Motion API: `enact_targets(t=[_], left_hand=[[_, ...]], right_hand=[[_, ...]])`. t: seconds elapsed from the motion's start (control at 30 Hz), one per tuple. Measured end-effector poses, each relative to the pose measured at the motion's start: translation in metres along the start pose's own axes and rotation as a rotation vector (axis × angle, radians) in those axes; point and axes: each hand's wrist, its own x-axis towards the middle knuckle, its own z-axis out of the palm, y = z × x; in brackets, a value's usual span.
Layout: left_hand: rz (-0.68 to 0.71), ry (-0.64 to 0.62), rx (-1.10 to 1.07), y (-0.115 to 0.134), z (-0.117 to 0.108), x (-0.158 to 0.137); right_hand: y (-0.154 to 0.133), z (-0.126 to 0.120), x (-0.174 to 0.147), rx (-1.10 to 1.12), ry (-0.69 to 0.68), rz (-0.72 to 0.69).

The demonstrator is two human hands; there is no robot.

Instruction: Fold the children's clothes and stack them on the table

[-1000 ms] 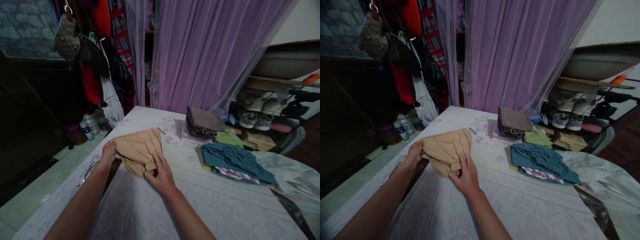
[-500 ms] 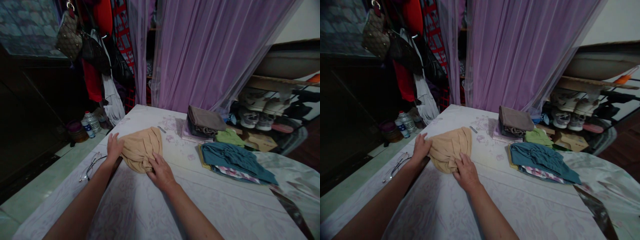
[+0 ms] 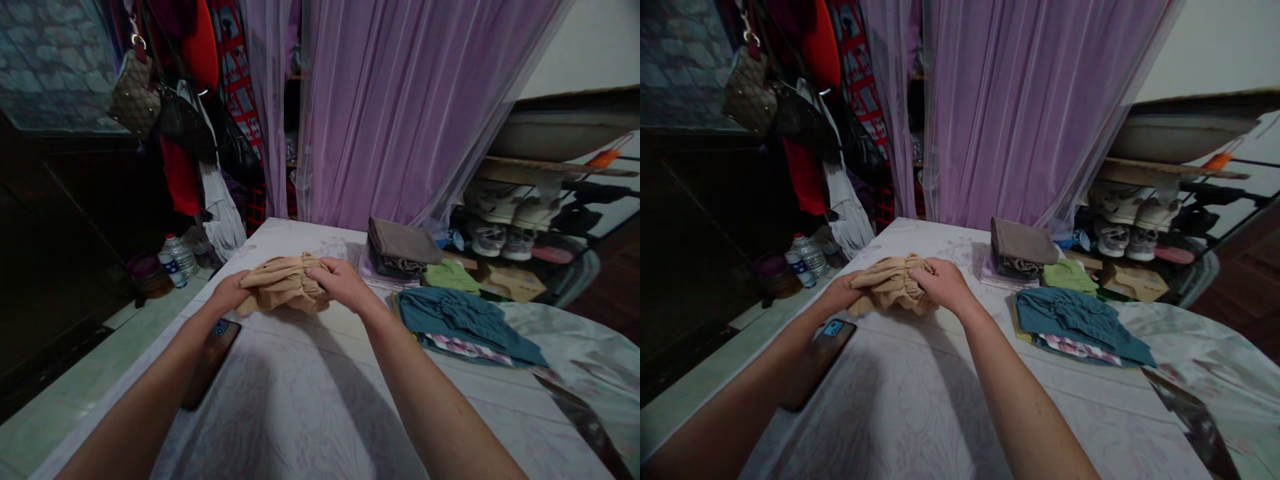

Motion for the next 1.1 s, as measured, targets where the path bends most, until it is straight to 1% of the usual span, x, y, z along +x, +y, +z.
enact_targets(t=[0.03,0.07,0.13,0.17,0.2,0.23,0.27,0.33,0.37,0.4,0.43,0.5,0.57,0.63,0.67,0.73,0.77,0.83,0.9,1.0,1.1], left_hand=[[0.004,-0.031,-0.015,0.006,-0.016,0.007],[-0.004,-0.025,0.003,0.016,-0.032,0.014],[0.039,-0.036,0.118,0.04,-0.057,0.031],[0.076,-0.06,0.211,0.054,-0.064,0.039],[0.116,-0.068,0.321,0.068,-0.065,0.047],[0.161,-0.068,0.433,0.081,-0.06,0.054],[0.219,-0.067,0.539,0.091,-0.05,0.06],[0.372,-0.011,0.679,0.1,-0.016,0.066],[0.406,0.008,0.712,0.099,0.005,0.066],[0.391,0.006,0.727,0.094,0.025,0.064],[0.347,-0.024,0.727,0.087,0.044,0.061],[0.256,-0.084,0.719,0.068,0.07,0.049],[0.141,-0.082,0.712,0.047,0.082,0.033],[0.012,-0.068,0.699,0.029,0.081,0.016],[-0.054,-0.085,0.68,0.022,0.079,0.007],[-0.161,-0.148,0.619,0.013,0.076,-0.009],[-0.194,-0.175,0.584,0.01,0.075,-0.015],[-0.22,-0.183,0.539,0.01,0.076,-0.023],[-0.222,-0.159,0.538,0.013,0.079,-0.024],[-0.222,-0.159,0.54,0.018,0.084,-0.019],[-0.211,-0.145,0.511,0.018,0.086,-0.015]], right_hand=[[-0.006,-0.003,0.0,0.142,-0.008,0.027],[-0.009,-0.007,-0.001,0.28,-0.012,0.068],[-0.01,-0.015,-0.007,0.504,-0.011,0.2],[-0.005,-0.019,-0.011,0.582,0.001,0.284],[0.002,-0.023,-0.016,0.639,0.024,0.369],[0.012,-0.026,-0.022,0.678,0.052,0.451],[0.026,-0.028,-0.029,0.703,0.089,0.521],[0.059,-0.033,-0.044,0.706,0.159,0.63],[0.078,-0.035,-0.052,0.686,0.201,0.679],[0.096,-0.038,-0.059,0.642,0.252,0.714],[0.114,-0.041,-0.066,0.57,0.314,0.744],[0.143,-0.048,-0.079,0.411,0.416,0.698],[0.164,-0.053,-0.086,0.225,0.442,0.575],[0.175,-0.053,-0.09,0.03,0.417,0.42],[0.177,-0.051,-0.09,-0.055,0.405,0.35],[0.18,-0.042,-0.089,-0.162,0.415,0.265],[0.18,-0.036,-0.089,-0.188,0.436,0.251],[0.181,-0.027,-0.088,-0.218,0.5,0.26],[0.183,-0.021,-0.087,-0.241,0.551,0.276],[0.188,-0.021,-0.084,-0.242,0.583,0.281],[0.193,-0.023,-0.082,-0.2,0.603,0.258]])
